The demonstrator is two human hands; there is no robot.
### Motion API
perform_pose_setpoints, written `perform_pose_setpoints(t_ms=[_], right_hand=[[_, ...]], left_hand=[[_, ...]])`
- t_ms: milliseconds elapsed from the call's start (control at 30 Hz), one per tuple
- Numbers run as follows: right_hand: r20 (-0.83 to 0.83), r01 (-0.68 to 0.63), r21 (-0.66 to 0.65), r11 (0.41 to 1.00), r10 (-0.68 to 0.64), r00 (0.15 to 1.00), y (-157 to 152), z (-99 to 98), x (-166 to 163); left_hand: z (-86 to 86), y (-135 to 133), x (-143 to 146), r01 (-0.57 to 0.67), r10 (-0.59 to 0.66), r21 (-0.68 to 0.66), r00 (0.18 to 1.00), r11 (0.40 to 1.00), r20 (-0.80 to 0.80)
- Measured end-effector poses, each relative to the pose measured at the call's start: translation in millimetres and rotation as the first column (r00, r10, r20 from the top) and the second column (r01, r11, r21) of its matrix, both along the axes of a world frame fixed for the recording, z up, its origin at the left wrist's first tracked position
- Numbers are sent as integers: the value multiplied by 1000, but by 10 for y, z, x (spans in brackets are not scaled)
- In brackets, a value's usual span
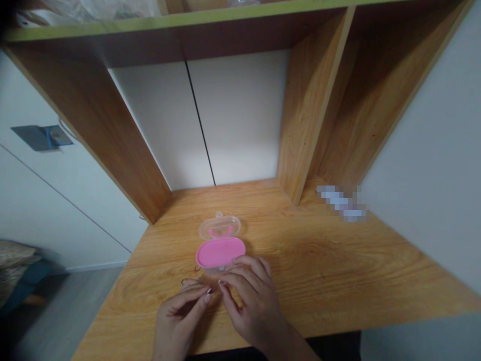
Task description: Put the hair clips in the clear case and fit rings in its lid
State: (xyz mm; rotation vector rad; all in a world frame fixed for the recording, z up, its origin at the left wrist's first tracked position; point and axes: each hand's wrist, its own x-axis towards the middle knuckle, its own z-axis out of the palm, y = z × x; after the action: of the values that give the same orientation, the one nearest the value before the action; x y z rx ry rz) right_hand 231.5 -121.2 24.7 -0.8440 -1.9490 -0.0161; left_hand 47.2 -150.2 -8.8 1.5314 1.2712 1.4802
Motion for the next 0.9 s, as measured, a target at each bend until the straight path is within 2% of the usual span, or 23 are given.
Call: perform_pose_setpoints(t_ms=[67,167,233,400,633,767,900], right_hand=[[-11,8,1,1000,-8,1000,2,4,-4],[-32,17,8,1000,-16,999,13,-5,-1],[-45,18,14,1000,-18,999,24,-26,8],[-76,25,-1,1000,-25,997,39,-76,31],[-123,-4,5,1000,5,992,36,-19,19],[-116,8,-17,1000,-10,993,33,-25,17],[-113,17,-40,999,-22,993,29,-42,22]], left_hand=[[-9,-6,15,-48,50,-29,997,998,54],[10,-29,69,-119,144,-142,973,983,181],[34,-40,97,-128,169,-185,959,974,226],[72,-29,75,-82,106,-136,978,987,180],[14,-7,10,-1,8,-105,998,994,68],[-10,-5,48,-28,37,-147,998,989,60],[-75,1,51,-91,118,-180,983,979,144]])
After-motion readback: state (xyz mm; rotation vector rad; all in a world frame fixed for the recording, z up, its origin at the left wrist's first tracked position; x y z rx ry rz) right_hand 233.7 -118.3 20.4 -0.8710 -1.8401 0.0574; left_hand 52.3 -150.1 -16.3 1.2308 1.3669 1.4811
